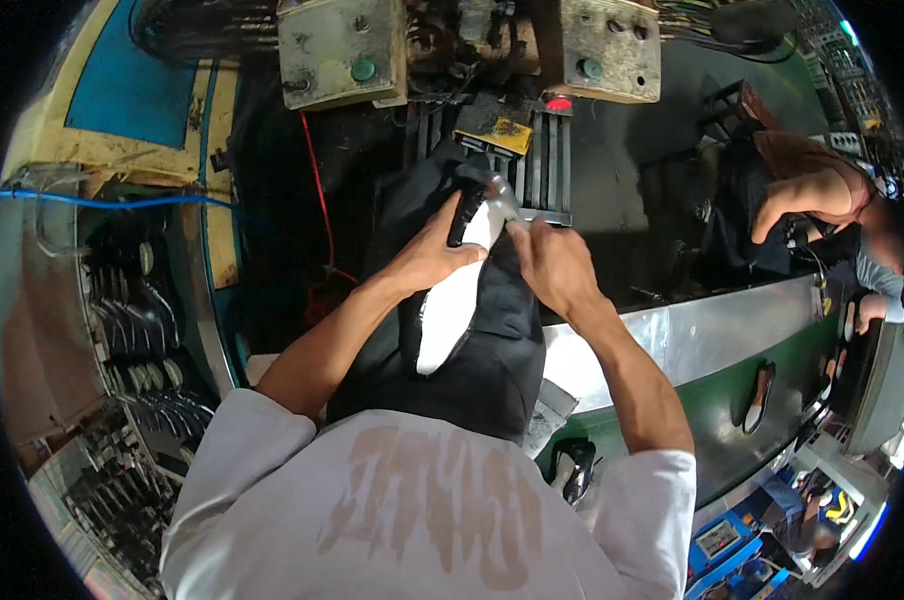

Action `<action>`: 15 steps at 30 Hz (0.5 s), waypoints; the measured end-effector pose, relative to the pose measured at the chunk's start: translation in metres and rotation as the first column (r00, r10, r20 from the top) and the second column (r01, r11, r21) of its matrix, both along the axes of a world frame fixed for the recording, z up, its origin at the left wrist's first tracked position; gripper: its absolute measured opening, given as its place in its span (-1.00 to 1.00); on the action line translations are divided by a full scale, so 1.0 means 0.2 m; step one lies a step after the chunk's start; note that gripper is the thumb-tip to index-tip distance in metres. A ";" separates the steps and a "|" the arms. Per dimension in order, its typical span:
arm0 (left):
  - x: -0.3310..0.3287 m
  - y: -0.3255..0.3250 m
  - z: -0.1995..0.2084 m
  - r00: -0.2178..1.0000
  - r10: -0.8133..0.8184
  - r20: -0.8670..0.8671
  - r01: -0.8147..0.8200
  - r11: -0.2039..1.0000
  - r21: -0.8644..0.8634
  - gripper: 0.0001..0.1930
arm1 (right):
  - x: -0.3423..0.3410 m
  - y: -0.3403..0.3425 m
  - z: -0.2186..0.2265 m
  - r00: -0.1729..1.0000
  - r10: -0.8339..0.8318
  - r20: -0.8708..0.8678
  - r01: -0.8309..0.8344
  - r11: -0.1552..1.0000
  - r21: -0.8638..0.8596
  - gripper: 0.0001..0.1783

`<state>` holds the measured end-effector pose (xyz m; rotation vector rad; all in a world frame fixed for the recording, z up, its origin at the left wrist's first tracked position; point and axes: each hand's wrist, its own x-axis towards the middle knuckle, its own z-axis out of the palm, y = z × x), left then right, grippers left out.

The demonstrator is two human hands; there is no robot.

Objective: The person repairs black leather shoes by attaching white soles using a hammer and a metal tool. They repeatedly pick up shoes from a conveyor belt, place them on a padded work surface, and strike the sole edges to secure them. The person handles the shoes one at a time, rotating them to work on different sections of the sole.

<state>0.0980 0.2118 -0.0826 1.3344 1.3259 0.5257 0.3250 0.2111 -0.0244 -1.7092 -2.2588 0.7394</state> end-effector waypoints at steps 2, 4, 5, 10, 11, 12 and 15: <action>0.00 -0.08 0.04 0.999 0.037 -0.034 -0.039 0.998 -0.042 0.12 | -0.06 -0.03 0.10 0.956 -0.074 -0.283 0.085 0.996 0.026 -0.60; 0.03 -0.08 0.09 0.998 0.039 -0.046 -0.042 0.996 -0.076 0.12 | -0.08 -0.14 -0.03 0.839 -0.074 -0.539 0.144 0.986 0.089 -0.58; 0.04 -0.09 0.10 0.999 0.040 0.000 -0.039 0.994 -0.107 0.12 | -0.05 -0.13 -0.08 0.993 0.046 -0.108 -0.037 0.996 0.080 -0.56; 0.01 -0.12 -0.04 0.999 0.029 -0.015 -0.028 0.999 0.022 0.13 | -0.05 -0.09 0.07 0.922 -0.149 -0.357 0.115 0.987 -0.114 -0.48; 0.01 -0.15 -0.01 0.999 0.048 -0.011 -0.048 0.999 -0.023 0.12 | -0.09 -0.10 0.07 0.868 -0.207 -0.451 0.187 0.978 -0.089 -0.48; 0.01 -0.10 0.04 0.998 0.067 -0.005 -0.067 0.997 -0.027 0.12 | -0.10 -0.09 0.04 0.947 -0.137 -0.291 0.122 0.990 -0.067 -0.50; 0.02 -0.09 -0.03 0.995 -0.001 -0.102 -0.002 1.000 -0.025 0.05 | -0.06 -0.14 -0.18 0.994 -0.108 0.011 0.108 0.984 -0.140 -0.60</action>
